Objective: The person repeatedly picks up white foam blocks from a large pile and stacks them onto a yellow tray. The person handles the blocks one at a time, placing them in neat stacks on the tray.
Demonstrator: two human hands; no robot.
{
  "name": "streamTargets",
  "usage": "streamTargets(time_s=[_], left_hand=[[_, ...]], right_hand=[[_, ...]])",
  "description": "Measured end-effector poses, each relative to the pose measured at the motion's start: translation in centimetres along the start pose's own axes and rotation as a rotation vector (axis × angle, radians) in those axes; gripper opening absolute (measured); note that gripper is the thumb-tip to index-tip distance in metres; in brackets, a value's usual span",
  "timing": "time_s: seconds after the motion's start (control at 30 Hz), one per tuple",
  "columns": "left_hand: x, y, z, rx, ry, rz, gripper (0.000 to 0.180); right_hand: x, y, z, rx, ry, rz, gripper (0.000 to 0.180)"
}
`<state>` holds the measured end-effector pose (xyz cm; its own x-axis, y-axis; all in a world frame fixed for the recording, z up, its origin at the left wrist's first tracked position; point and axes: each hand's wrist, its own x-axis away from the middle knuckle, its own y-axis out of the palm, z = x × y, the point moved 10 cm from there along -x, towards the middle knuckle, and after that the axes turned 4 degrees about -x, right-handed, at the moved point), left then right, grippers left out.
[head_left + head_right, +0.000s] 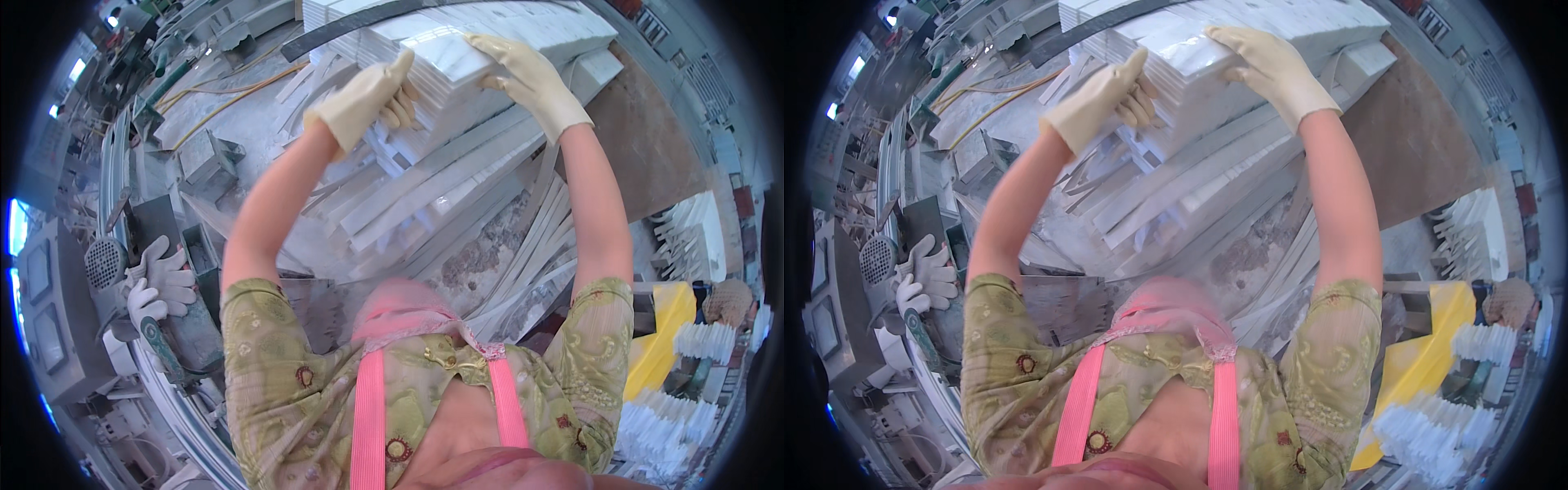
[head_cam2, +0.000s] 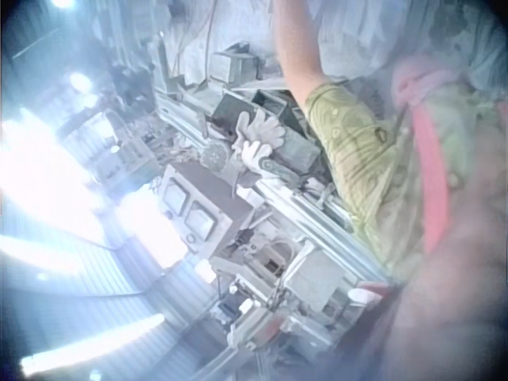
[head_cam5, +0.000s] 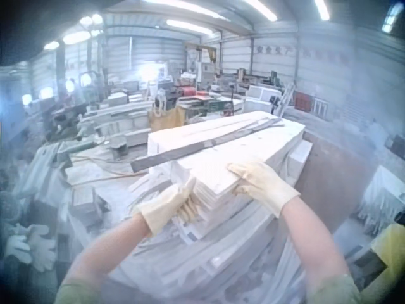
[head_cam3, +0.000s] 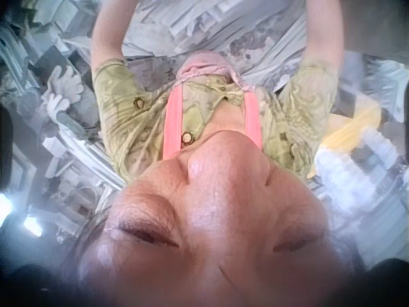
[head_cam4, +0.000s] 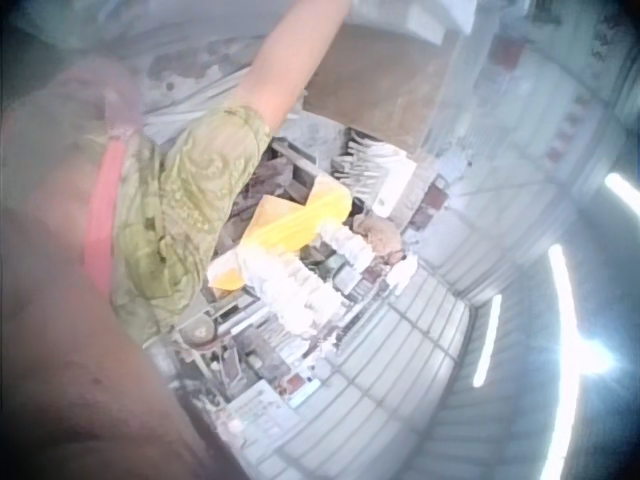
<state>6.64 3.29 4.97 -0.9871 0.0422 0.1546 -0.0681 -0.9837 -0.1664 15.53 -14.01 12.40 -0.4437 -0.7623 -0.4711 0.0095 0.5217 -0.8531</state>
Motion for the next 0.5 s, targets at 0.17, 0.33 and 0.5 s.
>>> streamTargets(time_s=[0.17, 0.33, 0.5], left_hand=[[1.5, 0.9, 0.1, -0.493, 0.205, 0.388, 0.049], [0.8, 2.5, 2.8, -0.665, 0.389, 0.537, 0.058], [-0.1, 2.3, 2.6, -0.635, 0.408, 0.547, 0.058]], right_hand=[[-0.2, -0.1, -1.1, 0.124, 0.102, -0.143, 0.069], [-1.4, -1.7, -3.2, 0.257, 0.102, -0.238, 0.084], [-5.5, 1.0, -7.8, 0.530, -0.257, -0.413, 0.107]])
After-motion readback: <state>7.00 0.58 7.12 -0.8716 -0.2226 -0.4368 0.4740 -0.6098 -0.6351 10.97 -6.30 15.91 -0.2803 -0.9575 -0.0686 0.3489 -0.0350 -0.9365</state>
